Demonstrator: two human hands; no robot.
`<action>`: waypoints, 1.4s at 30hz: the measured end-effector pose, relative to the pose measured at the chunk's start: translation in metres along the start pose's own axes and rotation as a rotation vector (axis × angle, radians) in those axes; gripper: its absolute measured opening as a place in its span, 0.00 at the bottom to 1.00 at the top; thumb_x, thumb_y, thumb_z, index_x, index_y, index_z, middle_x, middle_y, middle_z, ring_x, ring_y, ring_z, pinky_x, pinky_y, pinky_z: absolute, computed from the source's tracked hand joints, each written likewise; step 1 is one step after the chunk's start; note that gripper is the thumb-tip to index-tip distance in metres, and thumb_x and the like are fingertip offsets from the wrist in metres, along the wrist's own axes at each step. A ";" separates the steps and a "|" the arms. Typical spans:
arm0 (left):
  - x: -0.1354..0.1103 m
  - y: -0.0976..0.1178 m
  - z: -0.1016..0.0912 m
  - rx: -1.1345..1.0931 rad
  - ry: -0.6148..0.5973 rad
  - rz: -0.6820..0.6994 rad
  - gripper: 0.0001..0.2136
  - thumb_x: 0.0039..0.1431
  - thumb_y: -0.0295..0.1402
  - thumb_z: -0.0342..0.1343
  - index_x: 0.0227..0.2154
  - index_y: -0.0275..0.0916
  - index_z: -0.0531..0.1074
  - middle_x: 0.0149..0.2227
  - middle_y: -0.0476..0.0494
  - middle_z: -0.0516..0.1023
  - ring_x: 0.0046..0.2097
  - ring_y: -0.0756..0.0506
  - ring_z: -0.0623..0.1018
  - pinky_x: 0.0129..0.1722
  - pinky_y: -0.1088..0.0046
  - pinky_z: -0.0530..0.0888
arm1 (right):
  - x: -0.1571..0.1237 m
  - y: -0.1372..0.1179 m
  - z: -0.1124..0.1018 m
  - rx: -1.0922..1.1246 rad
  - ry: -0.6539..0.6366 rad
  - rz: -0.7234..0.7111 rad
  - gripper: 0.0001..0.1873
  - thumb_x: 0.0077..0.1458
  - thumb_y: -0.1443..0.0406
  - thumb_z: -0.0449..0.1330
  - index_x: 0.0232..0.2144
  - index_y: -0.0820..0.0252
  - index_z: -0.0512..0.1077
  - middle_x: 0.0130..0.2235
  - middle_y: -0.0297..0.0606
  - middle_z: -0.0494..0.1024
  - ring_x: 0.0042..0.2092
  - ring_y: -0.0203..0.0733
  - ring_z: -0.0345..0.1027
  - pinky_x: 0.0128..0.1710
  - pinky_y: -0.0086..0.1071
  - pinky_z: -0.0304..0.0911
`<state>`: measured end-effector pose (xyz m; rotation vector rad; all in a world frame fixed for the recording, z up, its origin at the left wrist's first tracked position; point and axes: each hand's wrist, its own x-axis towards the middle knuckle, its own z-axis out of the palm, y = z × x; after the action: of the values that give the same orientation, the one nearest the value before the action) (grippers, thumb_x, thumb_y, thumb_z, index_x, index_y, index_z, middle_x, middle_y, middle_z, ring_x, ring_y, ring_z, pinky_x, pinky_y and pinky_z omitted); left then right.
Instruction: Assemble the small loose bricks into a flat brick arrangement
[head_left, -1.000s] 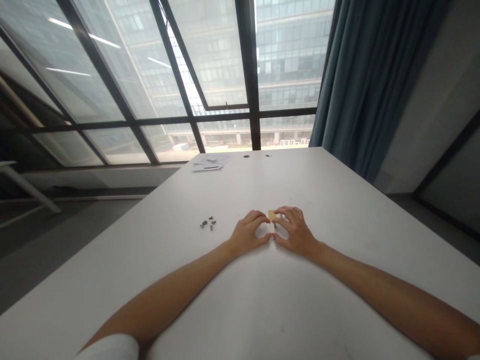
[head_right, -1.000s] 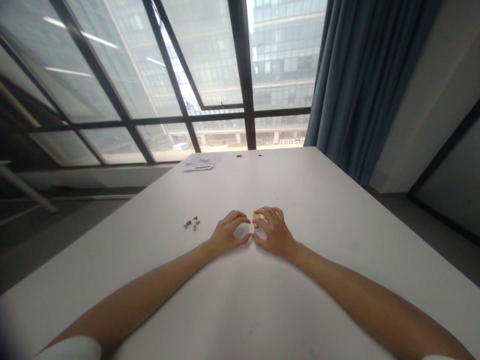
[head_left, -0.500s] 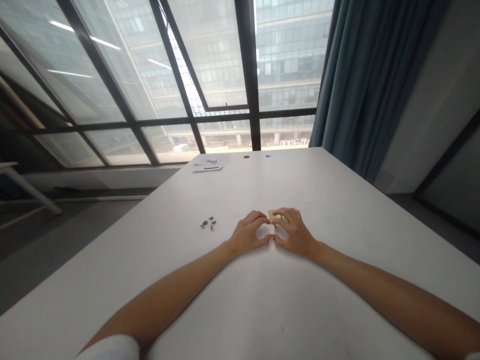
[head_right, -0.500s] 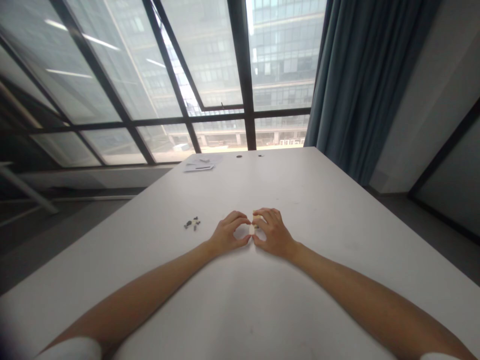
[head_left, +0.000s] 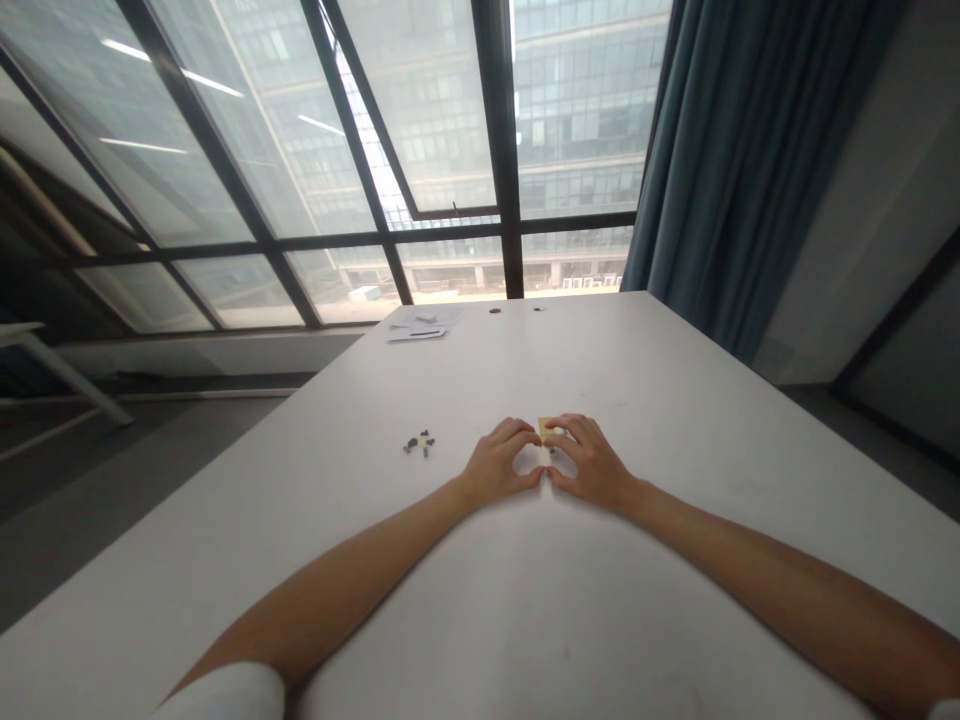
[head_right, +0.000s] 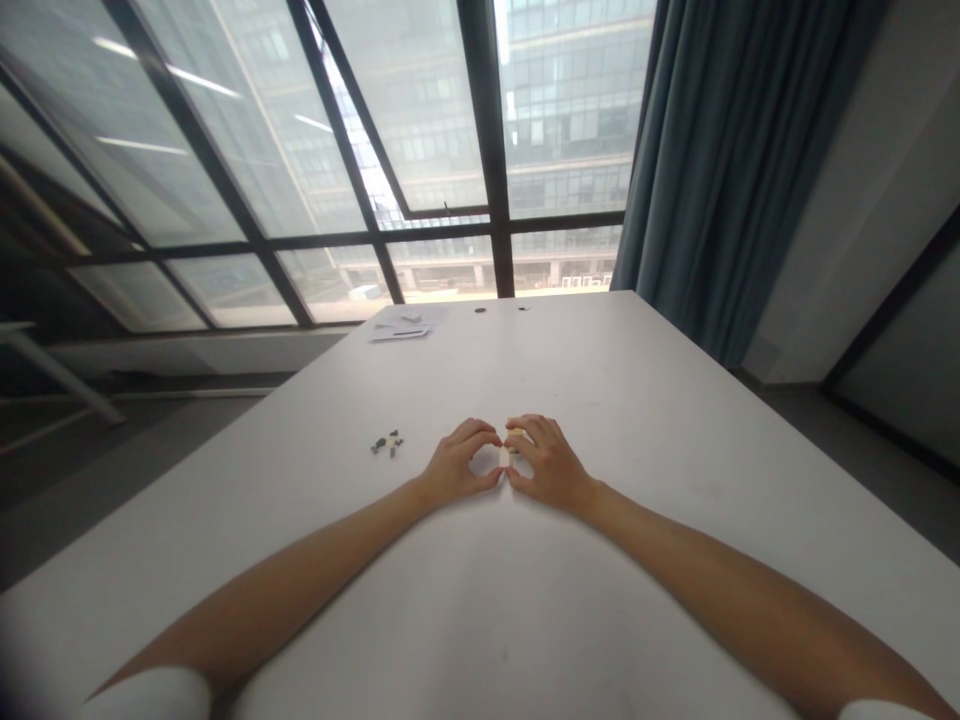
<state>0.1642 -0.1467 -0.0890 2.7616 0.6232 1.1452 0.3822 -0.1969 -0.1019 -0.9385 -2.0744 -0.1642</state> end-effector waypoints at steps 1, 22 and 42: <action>0.000 0.000 0.000 -0.001 -0.001 0.003 0.11 0.56 0.36 0.63 0.42 0.42 0.73 0.42 0.42 0.77 0.46 0.43 0.76 0.45 0.64 0.76 | 0.000 0.000 0.000 -0.005 0.002 -0.003 0.17 0.54 0.67 0.66 0.46 0.54 0.72 0.55 0.45 0.74 0.58 0.53 0.65 0.57 0.49 0.61; 0.000 -0.002 -0.001 -0.021 -0.013 0.000 0.11 0.57 0.38 0.63 0.42 0.43 0.74 0.42 0.42 0.77 0.45 0.43 0.76 0.46 0.64 0.76 | 0.000 0.000 0.001 -0.008 -0.005 0.009 0.17 0.53 0.67 0.66 0.46 0.54 0.72 0.55 0.46 0.74 0.59 0.52 0.65 0.58 0.49 0.60; -0.001 -0.004 0.000 -0.037 -0.072 -0.007 0.12 0.55 0.35 0.62 0.43 0.42 0.74 0.44 0.42 0.77 0.47 0.42 0.76 0.47 0.63 0.76 | 0.001 -0.002 -0.003 0.001 -0.018 -0.001 0.17 0.52 0.67 0.66 0.45 0.55 0.72 0.55 0.45 0.74 0.59 0.52 0.65 0.58 0.48 0.60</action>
<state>0.1624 -0.1434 -0.0901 2.7536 0.5968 1.0402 0.3827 -0.1994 -0.0990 -0.9410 -2.0911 -0.1556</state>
